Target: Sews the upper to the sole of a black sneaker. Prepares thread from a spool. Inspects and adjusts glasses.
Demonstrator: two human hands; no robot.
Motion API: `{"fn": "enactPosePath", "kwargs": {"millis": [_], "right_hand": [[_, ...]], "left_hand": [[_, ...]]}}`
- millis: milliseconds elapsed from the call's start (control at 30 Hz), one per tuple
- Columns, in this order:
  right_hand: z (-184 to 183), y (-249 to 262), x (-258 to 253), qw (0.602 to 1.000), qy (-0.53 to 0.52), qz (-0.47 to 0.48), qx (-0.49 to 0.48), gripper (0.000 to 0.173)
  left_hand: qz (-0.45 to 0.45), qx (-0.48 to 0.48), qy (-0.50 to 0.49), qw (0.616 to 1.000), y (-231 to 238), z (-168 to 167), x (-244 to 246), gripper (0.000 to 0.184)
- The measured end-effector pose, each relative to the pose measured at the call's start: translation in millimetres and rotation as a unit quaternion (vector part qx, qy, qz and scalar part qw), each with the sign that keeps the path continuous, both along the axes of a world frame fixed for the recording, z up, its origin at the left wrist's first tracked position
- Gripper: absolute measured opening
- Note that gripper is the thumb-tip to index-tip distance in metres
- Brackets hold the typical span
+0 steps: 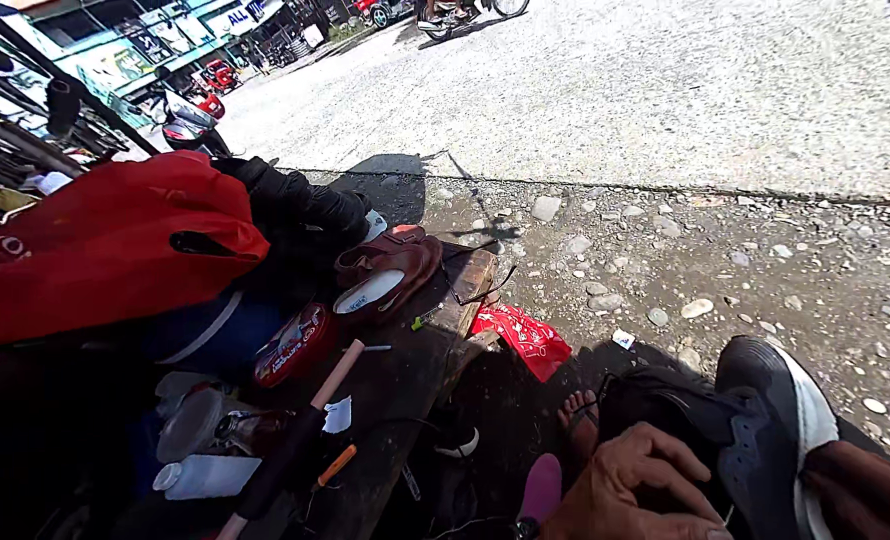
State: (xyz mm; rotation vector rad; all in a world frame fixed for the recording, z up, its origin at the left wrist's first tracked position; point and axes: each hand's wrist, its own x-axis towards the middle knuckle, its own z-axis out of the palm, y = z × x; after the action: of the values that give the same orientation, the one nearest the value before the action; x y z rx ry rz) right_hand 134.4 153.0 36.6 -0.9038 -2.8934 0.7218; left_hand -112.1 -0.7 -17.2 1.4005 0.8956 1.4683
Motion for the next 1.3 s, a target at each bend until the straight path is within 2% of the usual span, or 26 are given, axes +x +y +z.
{"fn": "enactPosePath", "kwargs": {"millis": [33, 100, 133, 167, 200, 267, 300, 400, 467, 533, 633, 867, 1033, 1167, 1300], "right_hand": [[-1.9, -0.9, -0.2, 1.000, 0.011, 0.000, 0.003, 0.032], [-10.1, -4.6, 4.3, 0.998, 0.042, -0.015, 0.038, 0.028], [-20.6, -5.2, 6.6, 0.995, 0.066, -0.026, 0.077, 0.025], [-30.2, -4.8, 7.0, 0.989, 0.090, -0.032, 0.116, 0.022], [-37.2, -5.1, 6.8, 0.984, 0.106, -0.038, 0.138, 0.020], [-41.0, -6.6, 5.8, 0.982, 0.112, -0.043, 0.146, 0.019], [-38.7, -7.3, 5.8, 0.985, 0.104, -0.043, 0.134, 0.019], [-28.8, -10.1, 6.4, 0.993, 0.074, -0.044, 0.079, 0.022], [-27.4, -10.5, 7.5, 0.995, 0.066, -0.039, 0.069, 0.023], [-24.3, -10.3, 7.3, 0.997, 0.052, -0.035, 0.045, 0.024], [-20.4, -9.8, 6.6, 0.998, 0.045, -0.032, 0.019, 0.025], [-20.4, -8.0, 3.8, 0.999, 0.040, -0.017, -0.005, 0.024], [-19.5, -10.4, 1.6, 0.999, 0.015, -0.020, -0.022, 0.025], [-11.7, -16.7, -2.6, 0.999, -0.001, -0.046, 0.014, 0.026], [3.5, -31.8, -14.3, 0.993, -0.072, -0.044, 0.085, 0.020]], "left_hand": [[-0.022, 0.001, -0.095, 0.995, -3.3, -1.7, 5.4, 0.005], [-0.102, -0.041, -0.295, 0.949, -6.1, -11.6, 18.9, 0.010], [-0.122, -0.062, -0.341, 0.930, -6.0, -17.6, 21.2, 0.011], [-0.109, -0.083, -0.340, 0.930, -4.5, -22.6, 20.2, 0.012], [-0.067, -0.106, -0.288, 0.949, -2.6, -25.8, 17.9, 0.012], [0.038, -0.138, -0.077, 0.987, 4.6, -21.4, 18.9, 0.009], [0.062, -0.131, 0.034, 0.989, 9.6, -16.4, 23.0, 0.010], [0.130, -0.060, 0.274, 0.951, 23.3, -9.1, 42.0, 0.013], [0.182, -0.046, 0.348, 0.918, 31.0, -13.2, 52.7, 0.012], [0.215, -0.041, 0.364, 0.905, 35.4, -18.2, 57.3, 0.015], [0.234, -0.024, 0.345, 0.909, 38.2, -21.8, 60.8, 0.018], [0.192, -0.042, 0.336, 0.921, 37.2, -14.3, 57.3, 0.024], [0.187, -0.009, 0.315, 0.930, 35.6, -26.8, 55.8, 0.025], [0.163, -0.040, 0.302, 0.939, 36.1, -20.3, 53.7, 0.020], [0.174, -0.055, 0.322, 0.929, 34.0, -22.5, 53.6, 0.021]]}}
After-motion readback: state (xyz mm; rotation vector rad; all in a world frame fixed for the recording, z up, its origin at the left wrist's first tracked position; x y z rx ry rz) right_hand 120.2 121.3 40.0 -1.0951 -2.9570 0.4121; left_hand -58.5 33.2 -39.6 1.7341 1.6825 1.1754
